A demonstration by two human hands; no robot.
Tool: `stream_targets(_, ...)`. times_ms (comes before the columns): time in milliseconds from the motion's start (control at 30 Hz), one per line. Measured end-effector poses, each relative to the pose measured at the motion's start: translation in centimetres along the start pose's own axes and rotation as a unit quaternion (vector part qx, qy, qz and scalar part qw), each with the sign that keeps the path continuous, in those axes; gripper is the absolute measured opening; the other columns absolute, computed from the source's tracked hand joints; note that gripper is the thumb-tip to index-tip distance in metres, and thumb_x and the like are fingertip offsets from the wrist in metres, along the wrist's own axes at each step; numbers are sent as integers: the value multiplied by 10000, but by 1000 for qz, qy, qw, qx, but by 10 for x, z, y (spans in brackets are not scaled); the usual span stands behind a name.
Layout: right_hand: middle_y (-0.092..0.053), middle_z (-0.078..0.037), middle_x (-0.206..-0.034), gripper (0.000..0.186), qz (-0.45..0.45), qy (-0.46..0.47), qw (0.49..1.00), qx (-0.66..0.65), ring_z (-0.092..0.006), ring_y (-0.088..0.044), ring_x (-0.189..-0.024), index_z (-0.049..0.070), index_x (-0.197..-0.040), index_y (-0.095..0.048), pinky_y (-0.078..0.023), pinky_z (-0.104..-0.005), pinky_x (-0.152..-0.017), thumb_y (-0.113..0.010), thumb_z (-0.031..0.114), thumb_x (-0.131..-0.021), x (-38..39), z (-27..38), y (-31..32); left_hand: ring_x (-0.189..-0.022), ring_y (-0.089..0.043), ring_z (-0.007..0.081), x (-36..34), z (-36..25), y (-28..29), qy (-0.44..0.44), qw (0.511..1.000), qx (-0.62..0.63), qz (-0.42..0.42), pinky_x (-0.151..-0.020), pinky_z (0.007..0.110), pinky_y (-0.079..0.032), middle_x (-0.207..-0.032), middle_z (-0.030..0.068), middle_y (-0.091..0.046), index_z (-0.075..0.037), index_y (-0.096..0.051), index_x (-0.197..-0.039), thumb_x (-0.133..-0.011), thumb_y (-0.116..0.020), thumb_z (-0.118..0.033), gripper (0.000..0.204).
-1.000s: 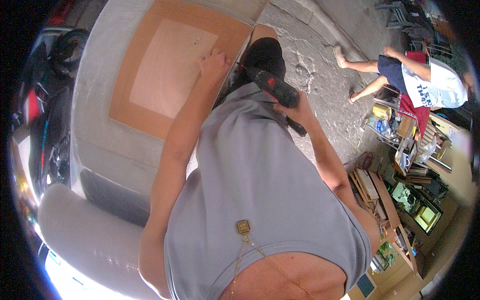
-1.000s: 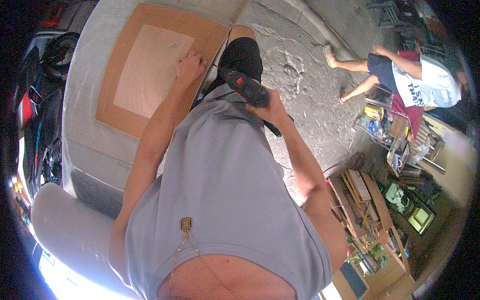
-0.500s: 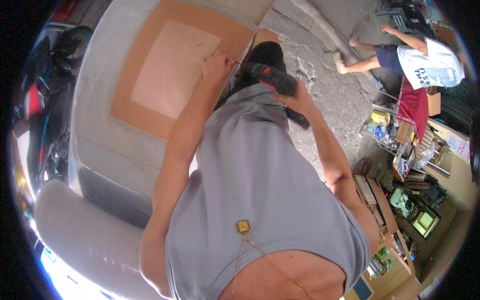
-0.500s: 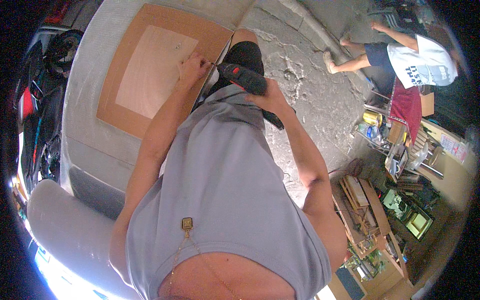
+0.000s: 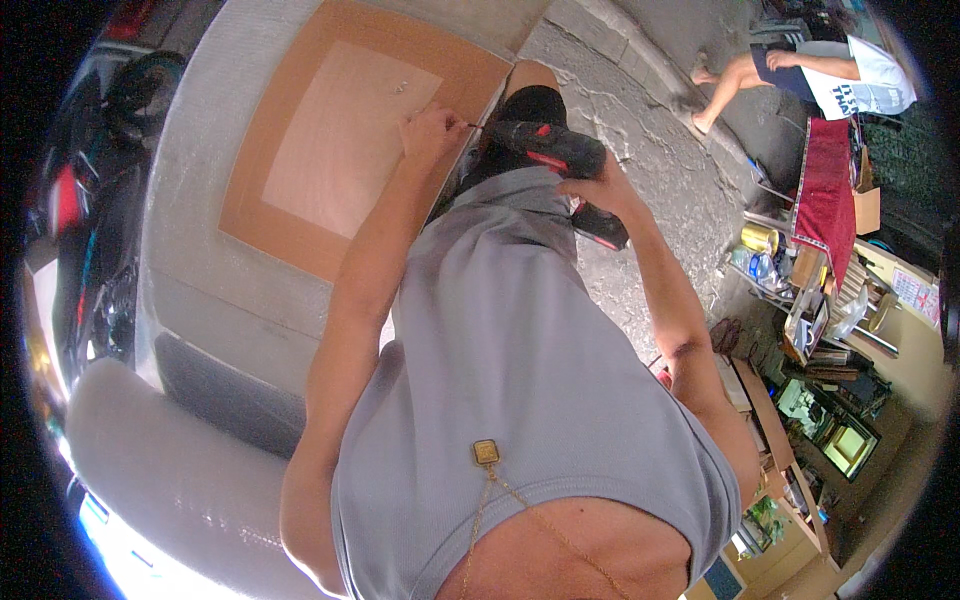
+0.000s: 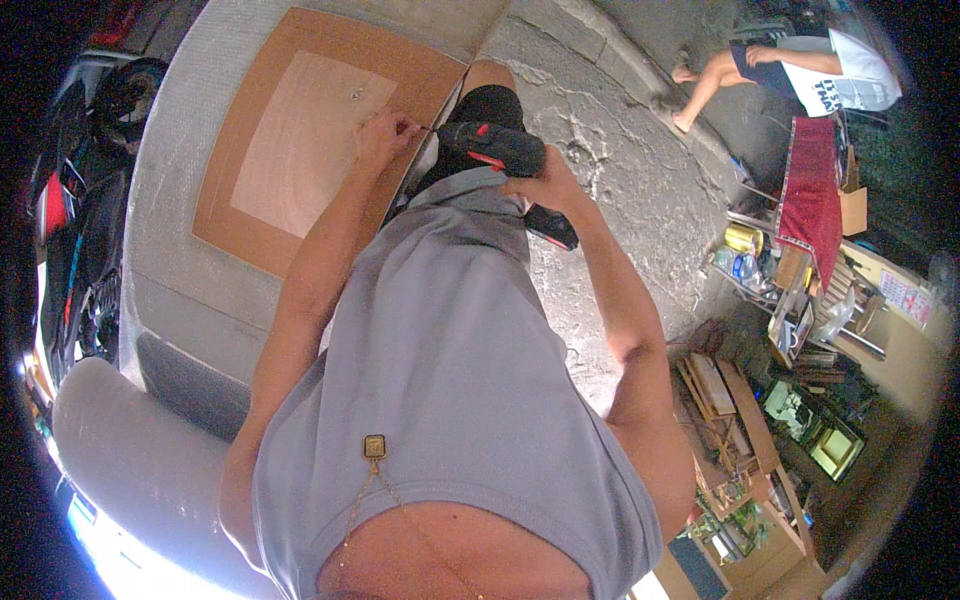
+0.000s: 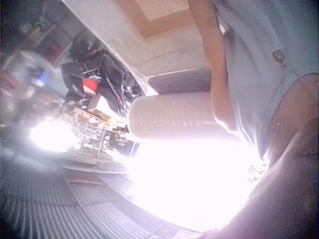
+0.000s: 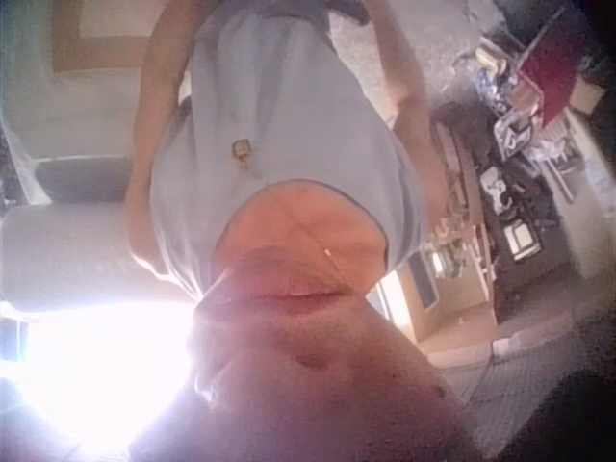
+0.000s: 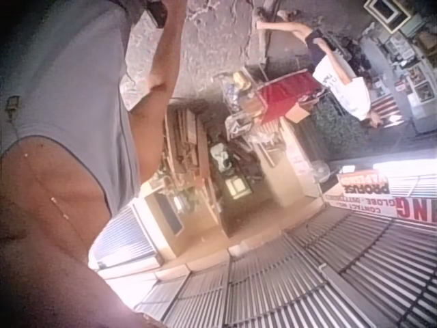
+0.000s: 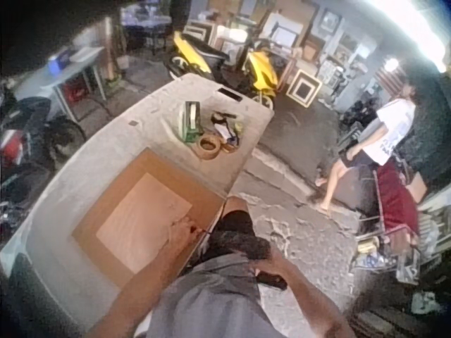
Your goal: The person measures a rectangular wooden board with a tape measure and marks it with a pen. They then use a cordless drill to make holes at the marked locations on the board.
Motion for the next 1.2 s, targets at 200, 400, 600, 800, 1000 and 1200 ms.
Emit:
stream_targets(200, -618, -55, -861, 602, 127, -108, 986, 15, -183, -589, -824, 28, -1088, -556, -498, -340, -719, -833, 158, -569, 3, 14, -1, -890, -618, 234, 10, 6, -3, 15, 1000, 9, 2, -812, 471, -415, -898, 8, -632, -228, -703, -847, -802, -630, -437, 226)
stream_targets(400, -637, -132, -757, 505, -52, 76, 968, 234, -293, -616, -764, 47, -1012, -599, -492, -352, -745, -815, 149, -567, 5, 17, 19, -909, -620, 222, 13, 3, 6, 32, 999, 2, 24, -814, 446, -424, -907, -1, -644, -238, -709, -847, -790, -638, -449, 229)
stream_targets(600, -670, -149, -909, 630, 176, 187, 950, 181, -232, -621, -822, 68, -1186, -577, -467, -347, -814, -755, 71, -582, -21, 71, 14, -913, -619, 215, 2, 5, 7, 38, 998, 30, 38, -829, 454, -415, -923, -5, -653, -246, -715, -847, -786, -631, -469, 247)
stream_targets(800, -674, -130, -854, 613, 188, 194, 936, 225, -178, -602, -735, 66, -1167, -586, -480, -317, -747, -720, 9, -572, -39, 83, 16, -877, -629, 236, -9, -1, 14, 34, 999, 17, 21, -797, 463, -413, -915, 16, -663, -251, -722, -854, -770, -648, -434, 215)
stream_targets(1000, -659, -105, -763, 441, 53, 33, 988, 140, -259, -634, -675, 25, -996, -605, -523, -347, -669, -751, 36, -580, -60, 53, 47, -858, -633, 248, -23, -1, 11, 20, 998, 51, 24, -791, 474, -391, -893, 30, -668, -245, -725, -841, -757, -660, -407, 193)
stream_targets(1200, -652, -75, -763, 399, 170, -108, 979, -37, -130, -526, -468, 33, -990, -612, -435, -270, -402, -692, 6, -600, -70, 65, 43, -859, -610, 249, -23, -13, 21, 9, 998, 66, -21, -805, 459, -372, -868, 29, -651, -215, -722, -802, -744, -667, -366, 171)
Point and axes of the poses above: each hand's wrist, its own x-axis away from the middle knuckle, its own y-axis out of the back of the hand, z = x × y, the point moved 5 cm from there along -x, towards the middle knuckle
